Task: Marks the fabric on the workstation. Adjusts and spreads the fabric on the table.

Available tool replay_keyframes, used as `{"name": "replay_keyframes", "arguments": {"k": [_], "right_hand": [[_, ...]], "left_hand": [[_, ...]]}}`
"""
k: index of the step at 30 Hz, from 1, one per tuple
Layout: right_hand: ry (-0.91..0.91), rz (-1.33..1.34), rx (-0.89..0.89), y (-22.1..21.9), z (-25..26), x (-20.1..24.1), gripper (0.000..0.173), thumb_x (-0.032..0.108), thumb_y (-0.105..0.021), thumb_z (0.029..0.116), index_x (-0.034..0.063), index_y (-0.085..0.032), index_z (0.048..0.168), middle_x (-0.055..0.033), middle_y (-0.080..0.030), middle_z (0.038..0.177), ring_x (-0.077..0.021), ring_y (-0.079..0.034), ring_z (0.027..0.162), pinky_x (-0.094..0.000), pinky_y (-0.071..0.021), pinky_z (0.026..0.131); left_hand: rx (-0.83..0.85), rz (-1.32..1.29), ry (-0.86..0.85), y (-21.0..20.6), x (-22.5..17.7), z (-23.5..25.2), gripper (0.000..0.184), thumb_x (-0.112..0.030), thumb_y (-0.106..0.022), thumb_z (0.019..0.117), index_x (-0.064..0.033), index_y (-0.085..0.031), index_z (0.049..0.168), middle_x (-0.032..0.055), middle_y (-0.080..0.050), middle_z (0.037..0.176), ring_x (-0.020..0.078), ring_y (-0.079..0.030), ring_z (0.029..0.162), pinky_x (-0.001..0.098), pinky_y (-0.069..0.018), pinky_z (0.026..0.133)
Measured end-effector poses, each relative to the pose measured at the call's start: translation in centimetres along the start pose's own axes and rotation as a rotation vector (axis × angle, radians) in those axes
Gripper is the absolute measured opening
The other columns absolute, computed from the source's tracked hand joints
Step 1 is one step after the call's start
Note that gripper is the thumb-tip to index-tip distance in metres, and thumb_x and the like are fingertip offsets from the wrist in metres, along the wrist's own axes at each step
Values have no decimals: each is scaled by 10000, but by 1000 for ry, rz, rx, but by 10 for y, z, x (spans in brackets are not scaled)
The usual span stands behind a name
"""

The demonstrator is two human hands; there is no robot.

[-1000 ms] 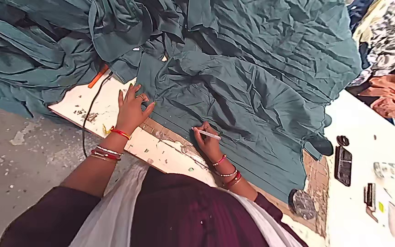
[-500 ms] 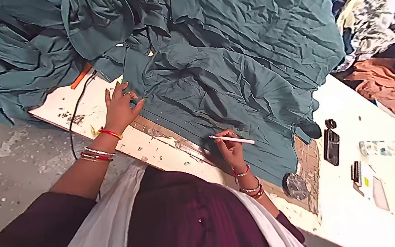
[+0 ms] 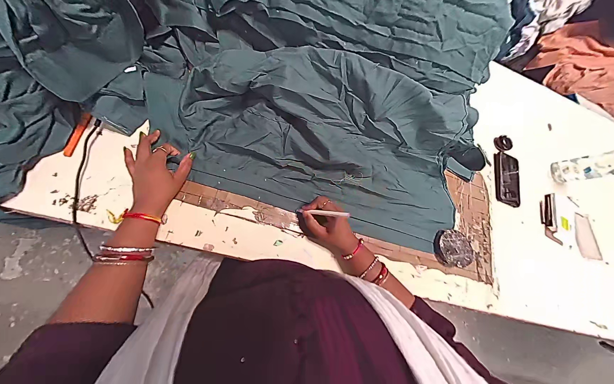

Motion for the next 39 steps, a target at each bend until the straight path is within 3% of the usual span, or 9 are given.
{"name": "replay_keyframes", "arguments": {"k": [4, 9, 14, 18, 21, 25, 32, 37, 39], "right_hand": [[12, -484, 51, -11, 15, 19, 241, 146, -590, 949, -64, -679, 872, -187, -658, 724, -330, -701, 688, -422, -561, 608], [-89, -186, -219, 2, 25, -7, 200, 86, -575, 935, -48, -586, 788, -65, -549, 660, -65, -528, 609, -211, -455, 621], [-113, -412, -88, -7, 32, -5, 254, 140, -602, 940, -84, -659, 832, -185, -639, 716, -310, -671, 684, -430, -543, 658], [-436, 138, -413, 25, 23, -21, 198, 44, -548, 988, 21, -527, 793, 58, -487, 585, 4, -466, 509, -174, -406, 513], [-474, 481, -505, 53, -6, -10, 162, 26, -476, 1008, 135, -540, 906, 116, -624, 671, 40, -533, 526, -139, -434, 491], [-213, 149, -319, 67, -49, -3, 107, 17, -544, 950, -35, -587, 1032, 38, -683, 943, 69, -603, 755, -133, -514, 677], [-188, -60, -300, 53, -60, -10, 141, 50, -590, 906, -90, -605, 915, -52, -622, 776, 42, -539, 660, -112, -453, 625], [-194, -656, -205, 46, -42, 11, 239, 120, -596, 923, -76, -658, 802, -180, -635, 658, -319, -685, 631, -414, -551, 586], [-250, -505, -315, 55, -38, -2, 261, 112, -573, 949, -58, -600, 753, -108, -552, 611, -183, -573, 565, -320, -471, 561]], "left_hand": [[5, 7, 14, 0, 0, -1, 428, -290, -625, 985, 126, -657, 1077, 352, -369, 1544, 538, -286, 1472, 747, -107, 1163], [3, 8, 3, 0, -1, 0, 428, -290, -624, 989, 129, -659, 1069, 360, -364, 1544, 538, -275, 1479, 751, -98, 1162], [4, 7, 4, 0, -2, -1, 435, -303, -624, 987, 121, -664, 1074, 352, -372, 1544, 536, -274, 1481, 752, -101, 1160], [4, 6, -8, 0, 0, 1, 449, -307, -627, 987, 131, -661, 1079, 364, -358, 1549, 548, -265, 1481, 759, -89, 1160], [12, 7, -1, -1, 2, -1, 450, -310, -617, 991, 127, -655, 1090, 365, -350, 1554, 553, -256, 1485, 757, -85, 1164], [10, 5, -42, -2, 0, -1, 499, -349, -578, 991, 132, -649, 1103, 391, -363, 1530, 586, -274, 1461, 765, -81, 1158], [18, 25, -33, -1, 1, 1, 544, -388, -560, 984, 131, -644, 1124, 402, -380, 1513, 578, -268, 1468, 717, -98, 1181], [18, 27, -49, 0, -3, -1, 536, -377, -566, 982, 135, -650, 1115, 412, -390, 1498, 583, -304, 1447, 728, -110, 1170], [11, 23, -56, 1, -5, 0, 537, -377, -563, 982, 137, -646, 1113, 408, -387, 1504, 575, -307, 1450, 730, -107, 1169]]}}
Point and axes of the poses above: each hand's wrist, its own z-axis towards the middle knuckle, its own y-axis out of the back of the hand, x = y × z, the point moved 6 cm from there along z, towards the middle knuckle
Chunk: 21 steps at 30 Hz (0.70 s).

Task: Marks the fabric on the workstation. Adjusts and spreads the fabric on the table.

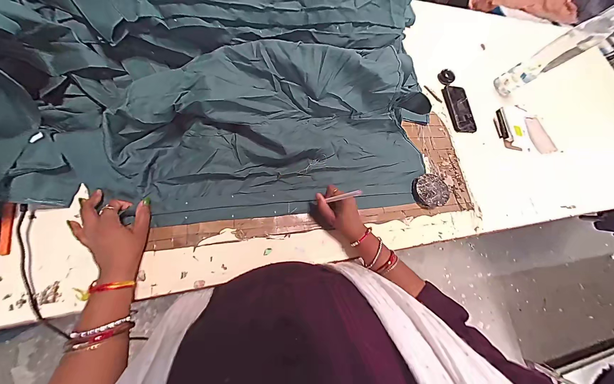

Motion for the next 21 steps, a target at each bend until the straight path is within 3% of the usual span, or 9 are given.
{"name": "replay_keyframes", "arguments": {"k": [1, 3, 6, 8, 11, 13, 16, 18, 21], "right_hand": [[-51, 128, -47, 0, 3, -8, 252, 110, -568, 958, -41, -580, 756, -60, -540, 629, -88, -534, 581, -246, -453, 590], [-81, 266, -71, -2, 3, -17, 213, 91, -572, 957, -54, -609, 805, -60, -576, 701, -46, -550, 652, -214, -471, 659], [3, 186, -55, -9, 6, -13, 184, 84, -582, 930, -56, -627, 818, -99, -603, 710, -105, -583, 665, -240, -487, 669], [26, 61, -25, -12, 8, -7, 206, 110, -599, 928, -65, -628, 822, -141, -597, 689, -221, -606, 642, -342, -509, 648], [-70, -22, -14, -12, 13, -7, 273, 157, -626, 945, -68, -605, 793, -153, -566, 660, -274, -599, 607, -411, -489, 594], [-194, 184, -252, 2, 7, -13, 233, 70, -624, 917, -45, -562, 724, -50, -505, 609, -107, -506, 550, -261, -438, 561], [-398, 680, -549, 44, -9, -21, 231, 57, -471, 1000, 180, -486, 805, 149, -526, 570, 41, -478, 470, -157, -417, 465], [-339, 664, -449, 64, -26, -31, 140, 42, -518, 987, 159, -552, 916, 155, -630, 698, 55, -546, 541, -147, -471, 518], [-284, 476, -200, 71, -44, -52, 112, 44, -595, 934, -13, -604, 1029, 69, -675, 940, 75, -587, 709, -141, -514, 647]], "left_hand": [[-2, 2, -1, 0, 0, 1, 534, -373, -561, 981, 138, -646, 1114, 405, -384, 1509, 573, -306, 1452, 732, -107, 1168], [2, -1, 9, 0, 2, -1, 535, -373, -561, 980, 138, -646, 1114, 400, -378, 1517, 566, -294, 1462, 726, -99, 1173], [7, 0, 10, 0, 0, 0, 548, -384, -561, 984, 142, -648, 1109, 399, -378, 1519, 565, -295, 1462, 725, -97, 1174], [11, -1, 9, 0, 0, -1, 540, -377, -556, 987, 141, -647, 1110, 396, -373, 1524, 573, -284, 1463, 728, -93, 1172], [9, -5, 7, 0, 0, -1, 544, -381, -560, 987, 141, -644, 1116, 399, -361, 1531, 576, -277, 1466, 729, -90, 1173], [8, -4, 6, 1, -1, -1, 541, -378, -561, 984, 141, -646, 1112, 402, -359, 1531, 585, -278, 1462, 732, -90, 1173], [8, 1, 9, 1, -3, -1, 551, -384, -544, 985, 140, -643, 1122, 404, -354, 1532, 585, -278, 1461, 728, -93, 1175], [13, 0, 1, 2, -4, -3, 552, -376, -544, 989, 150, -643, 1123, 415, -351, 1527, 594, -268, 1461, 730, -89, 1173], [13, 8, -15, 1, -5, 0, 550, -368, -545, 999, 158, -633, 1136, 423, -354, 1519, 597, -265, 1461, 728, -98, 1174]]}}
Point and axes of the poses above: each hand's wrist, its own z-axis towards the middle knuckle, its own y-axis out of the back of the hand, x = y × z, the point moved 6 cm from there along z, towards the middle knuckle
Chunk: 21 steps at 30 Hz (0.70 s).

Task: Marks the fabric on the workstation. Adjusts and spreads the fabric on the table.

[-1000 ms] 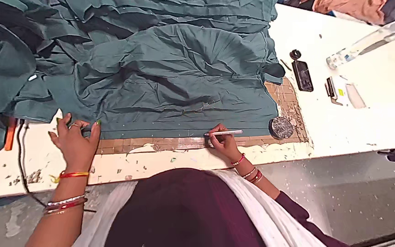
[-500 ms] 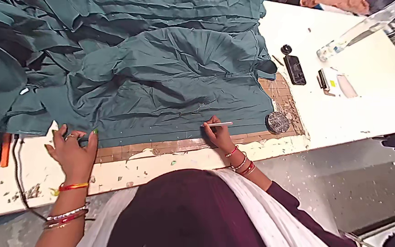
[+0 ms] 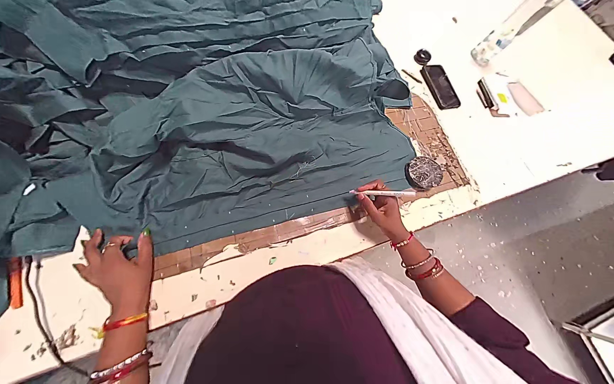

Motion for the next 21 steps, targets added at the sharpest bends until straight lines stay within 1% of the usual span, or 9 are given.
{"name": "replay_keyframes", "arguments": {"k": [6, 7, 10, 11, 12, 13, 14, 17, 21], "right_hand": [[85, -187, 90, -3, -6, -15, 168, 73, -593, 911, -85, -642, 942, -35, -683, 869, 51, -603, 747, -136, -509, 705], [126, -302, 91, -6, -7, -10, 182, 93, -594, 910, -81, -647, 917, -75, -681, 839, -1, -613, 742, -163, -507, 713], [205, -626, 48, -18, -7, 2, 253, 136, -606, 930, -85, -660, 818, -190, -652, 702, -302, -684, 680, -418, -554, 658], [191, -630, 17, -19, -5, 3, 270, 137, -606, 936, -82, -641, 783, -181, -622, 663, -300, -666, 646, -415, -540, 630], [162, -558, -27, -17, 0, 3, 259, 132, -609, 941, -67, -618, 774, -133, -590, 643, -212, -619, 608, -339, -514, 612], [129, -434, -71, -14, 6, -1, 234, 131, -594, 946, -13, -556, 766, -30, -518, 642, -60, -514, 590, -207, -436, 597], [93, -322, -81, -12, 9, -5, 193, 117, -587, 948, 3, -542, 800, 10, -513, 687, 15, -487, 621, -149, -414, 620], [103, -290, -4, -15, 17, -12, 161, 99, -600, 932, -50, -604, 871, -61, -596, 750, -34, -553, 681, -195, -459, 665], [61, -488, 119, -20, 33, -9, 228, 110, -662, 931, -98, -603, 861, -137, -572, 680, -203, -565, 614, -359, -467, 615]], "left_hand": [[-1, 32, 3, 0, 0, -1, 568, -380, -531, 1001, 160, -625, 1148, 417, -355, 1521, 594, -274, 1456, 716, -103, 1177], [-2, 34, 2, 0, 0, -2, 577, -386, -528, 998, 163, -627, 1149, 417, -359, 1519, 597, -277, 1453, 713, -108, 1177], [-2, 43, -3, -1, 0, -3, 557, -371, -534, 998, 161, -628, 1137, 420, -363, 1513, 611, -293, 1437, 724, -130, 1164], [-2, 44, -2, 0, 0, -2, 554, -368, -533, 997, 159, -629, 1135, 418, -361, 1516, 612, -289, 1439, 724, -130, 1164], [-6, 40, 1, -1, -1, -1, 561, -372, -533, 997, 163, -628, 1136, 418, -359, 1519, 613, -282, 1442, 725, -127, 1165], [-11, 34, 2, -1, -1, 0, 566, -373, -533, 998, 167, -627, 1138, 419, -358, 1519, 614, -278, 1444, 726, -120, 1167], [-13, 31, 3, -1, -1, -2, 569, -373, -534, 997, 171, -626, 1140, 422, -362, 1515, 612, -280, 1445, 725, -118, 1168], [-12, 30, -6, 1, -2, -3, 567, -367, -535, 999, 173, -625, 1145, 425, -358, 1515, 613, -279, 1444, 731, -117, 1163], [-13, 28, -4, -1, -1, -3, 576, -376, -539, 994, 173, -624, 1146, 425, -358, 1515, 622, -277, 1440, 738, -116, 1159]]}}
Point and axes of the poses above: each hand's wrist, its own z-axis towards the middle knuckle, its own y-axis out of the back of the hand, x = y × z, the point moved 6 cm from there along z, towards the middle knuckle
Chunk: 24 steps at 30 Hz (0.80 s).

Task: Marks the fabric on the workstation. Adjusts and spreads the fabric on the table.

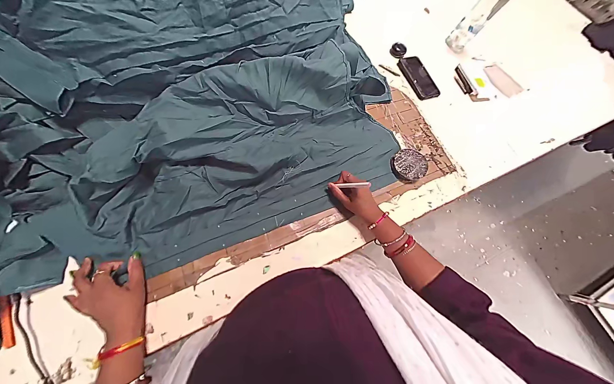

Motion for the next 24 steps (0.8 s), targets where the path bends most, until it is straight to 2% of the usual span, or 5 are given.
{"name": "replay_keyframes", "arguments": {"k": [3, 7, 15, 20, 24], "right_hand": [[-173, 124, -38, 11, 10, -15, 257, 127, -678, 951, -66, -595, 803, -65, -513, 632, -123, -476, 554, -303, -409, 563], [-386, 598, -214, 51, -16, -42, 73, 37, -561, 989, 78, -563, 929, 85, -582, 673, 22, -504, 519, -155, -440, 498], [-328, 379, -118, 66, -46, -60, 27, 16, -585, 896, 28, -566, 880, 86, -575, 700, 66, -489, 564, -130, -423, 550], [-224, -65, -3, 69, -29, -47, 256, 120, -636, 925, -88, -564, 794, -119, -505, 646, -201, -501, 603, -390, -404, 601], [-322, 281, -225, 65, -20, -62, 173, 48, -612, 958, 44, -521, 811, 86, -469, 618, 51, -443, 529, -137, -399, 541]], "left_hand": [[4, -5, 15, 0, -1, -1, 565, -373, -546, 995, 164, -626, 1154, 414, -354, 1525, 605, -279, 1448, 726, -115, 1168], [11, -22, 19, 2, -4, 0, 542, -343, -546, 995, 173, -625, 1142, 425, -343, 1523, 611, -262, 1451, 720, -99, 1175], [23, -6, 32, 0, 0, 2, 563, -350, -535, 992, 180, -613, 1166, 427, -312, 1540, 602, -246, 1462, 685, -120, 1190], [25, 7, 38, 0, -2, -1, 544, -341, -534, 999, 171, -622, 1159, 419, -321, 1542, 588, -248, 1471, 680, -112, 1196], [17, 1, 25, 0, -4, 0, 550, -335, -534, 999, 181, -614, 1172, 432, -311, 1539, 613, -244, 1460, 703, -112, 1183]]}}
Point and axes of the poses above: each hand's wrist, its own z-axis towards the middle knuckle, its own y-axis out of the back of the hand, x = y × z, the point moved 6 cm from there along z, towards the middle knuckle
